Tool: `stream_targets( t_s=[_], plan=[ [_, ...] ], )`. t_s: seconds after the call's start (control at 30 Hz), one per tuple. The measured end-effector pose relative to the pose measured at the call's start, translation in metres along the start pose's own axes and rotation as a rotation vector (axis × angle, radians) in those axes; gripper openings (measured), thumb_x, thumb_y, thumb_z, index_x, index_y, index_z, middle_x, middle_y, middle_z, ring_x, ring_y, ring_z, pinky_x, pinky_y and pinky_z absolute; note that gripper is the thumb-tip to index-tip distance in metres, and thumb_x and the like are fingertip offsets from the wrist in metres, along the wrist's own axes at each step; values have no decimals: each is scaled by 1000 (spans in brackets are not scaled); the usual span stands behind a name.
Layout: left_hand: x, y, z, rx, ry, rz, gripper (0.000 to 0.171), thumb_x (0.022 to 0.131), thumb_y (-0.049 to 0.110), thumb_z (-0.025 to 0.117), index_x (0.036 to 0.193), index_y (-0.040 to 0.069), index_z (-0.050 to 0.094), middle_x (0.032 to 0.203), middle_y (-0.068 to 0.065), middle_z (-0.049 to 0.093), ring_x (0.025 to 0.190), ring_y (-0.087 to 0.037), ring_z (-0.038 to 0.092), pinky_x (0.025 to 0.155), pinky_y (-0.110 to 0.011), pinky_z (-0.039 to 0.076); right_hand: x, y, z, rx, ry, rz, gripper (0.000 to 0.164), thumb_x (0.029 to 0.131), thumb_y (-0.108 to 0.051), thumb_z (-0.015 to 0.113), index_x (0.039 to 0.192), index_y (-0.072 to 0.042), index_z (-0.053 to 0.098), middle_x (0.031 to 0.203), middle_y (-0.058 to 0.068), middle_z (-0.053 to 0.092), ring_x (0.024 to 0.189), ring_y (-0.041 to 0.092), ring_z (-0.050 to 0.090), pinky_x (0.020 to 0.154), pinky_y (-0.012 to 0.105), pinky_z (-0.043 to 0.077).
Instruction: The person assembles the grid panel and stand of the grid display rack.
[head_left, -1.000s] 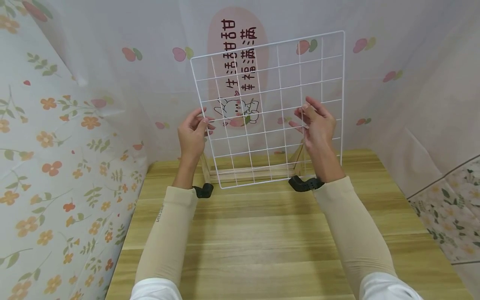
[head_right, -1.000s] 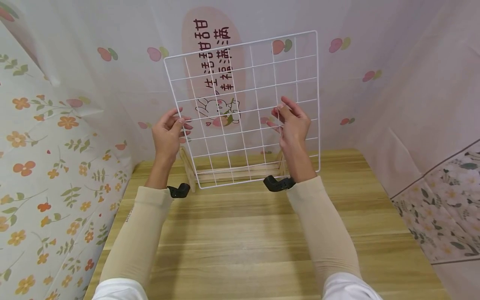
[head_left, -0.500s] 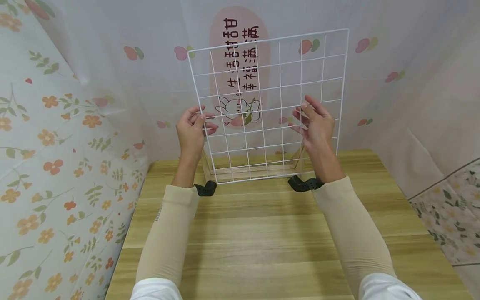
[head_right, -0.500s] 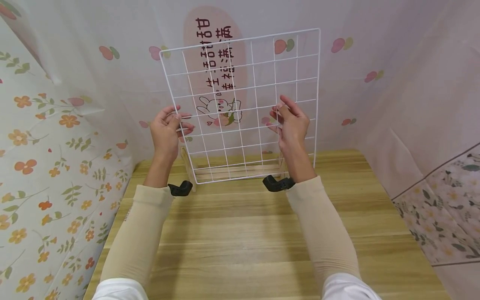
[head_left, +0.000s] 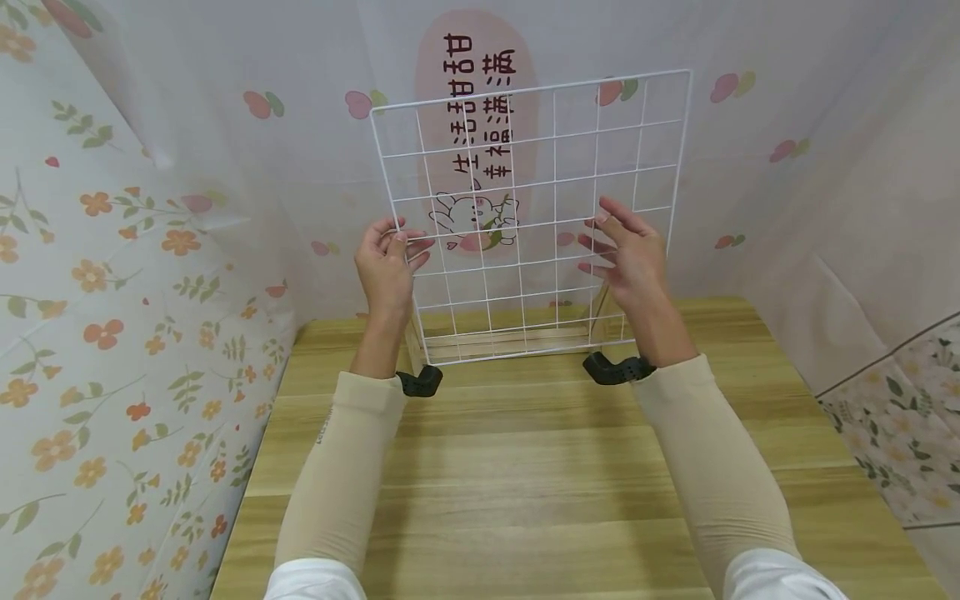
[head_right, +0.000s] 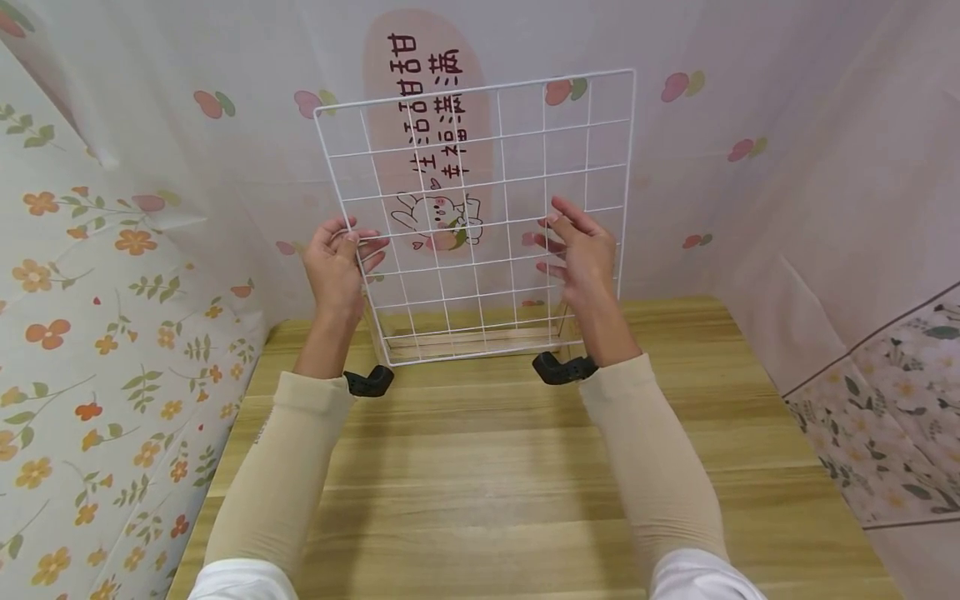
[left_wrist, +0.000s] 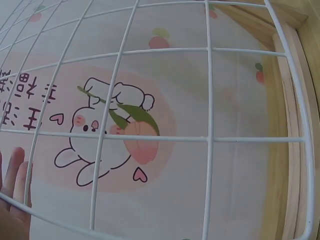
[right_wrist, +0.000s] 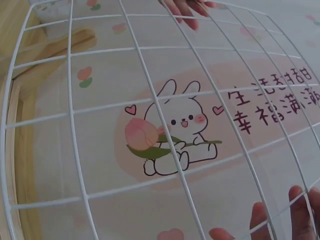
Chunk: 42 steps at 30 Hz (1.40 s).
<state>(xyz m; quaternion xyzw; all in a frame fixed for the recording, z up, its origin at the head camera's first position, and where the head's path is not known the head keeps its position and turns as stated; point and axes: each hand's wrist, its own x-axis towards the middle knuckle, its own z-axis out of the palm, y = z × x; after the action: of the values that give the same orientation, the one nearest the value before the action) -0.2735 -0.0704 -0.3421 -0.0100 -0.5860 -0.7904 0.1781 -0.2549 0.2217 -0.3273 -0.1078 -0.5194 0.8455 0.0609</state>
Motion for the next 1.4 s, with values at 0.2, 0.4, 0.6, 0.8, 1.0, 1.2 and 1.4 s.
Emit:
stream_targets(
  t_s=[0.2, 0.4, 0.6, 0.8, 1.0, 1.2, 1.4],
  plan=[
    [1, -1, 1, -58, 29, 15, 14, 100, -2, 44, 105, 3, 56, 84, -8, 66, 78, -26, 72, 80, -39, 58, 0, -3, -4, -62, -52, 49, 45, 89, -19, 71, 133, -17, 61, 123, 8, 63, 98, 29, 67, 69, 43, 58],
    [3, 2, 1, -111, 41, 46, 14, 100, -3, 44, 101, 4, 56, 82, -9, 66, 75, -22, 71, 82, -40, 57, -1, -13, -10, -94, -109, 104, 49, 86, -18, 74, 133, -18, 61, 139, 9, 54, 94, 27, 69, 66, 44, 59],
    [4, 3, 0, -117, 49, 74, 11, 100, -3, 46, 102, 0, 56, 81, -8, 67, 74, -21, 71, 82, -40, 57, -7, -28, -24, -170, -142, 102, 41, 87, -19, 74, 127, -18, 66, 138, 5, 57, 90, 27, 72, 64, 42, 59],
    [5, 4, 2, -142, 78, 80, 12, 99, -5, 45, 103, -4, 56, 79, -9, 67, 72, -20, 70, 80, -38, 58, -12, -44, -38, -174, -149, 92, 41, 84, -20, 77, 124, -15, 67, 116, 4, 68, 81, 28, 73, 64, 42, 59],
    [5, 5, 2, -153, 109, 87, 13, 98, -7, 45, 106, -8, 55, 78, -8, 67, 72, -20, 71, 81, -39, 58, -14, -60, -47, -175, -92, 23, 39, 80, -22, 81, 117, -12, 71, 102, 6, 74, 74, 30, 73, 63, 40, 59],
    [6, 6, 1, -161, 114, 106, 14, 98, -8, 44, 107, -10, 54, 77, -8, 67, 71, -20, 71, 80, -40, 58, -12, -72, -55, -154, -25, -38, 38, 79, -22, 81, 115, -13, 72, 97, 3, 75, 76, 25, 74, 61, 35, 59],
    [6, 6, 0, -177, 117, 99, 13, 98, -7, 45, 101, -2, 57, 76, -9, 67, 70, -21, 71, 79, -38, 58, -5, -79, -57, -179, 23, -38, 45, 75, -25, 84, 118, -16, 72, 105, 2, 72, 77, 22, 74, 64, 32, 59]
  ],
)
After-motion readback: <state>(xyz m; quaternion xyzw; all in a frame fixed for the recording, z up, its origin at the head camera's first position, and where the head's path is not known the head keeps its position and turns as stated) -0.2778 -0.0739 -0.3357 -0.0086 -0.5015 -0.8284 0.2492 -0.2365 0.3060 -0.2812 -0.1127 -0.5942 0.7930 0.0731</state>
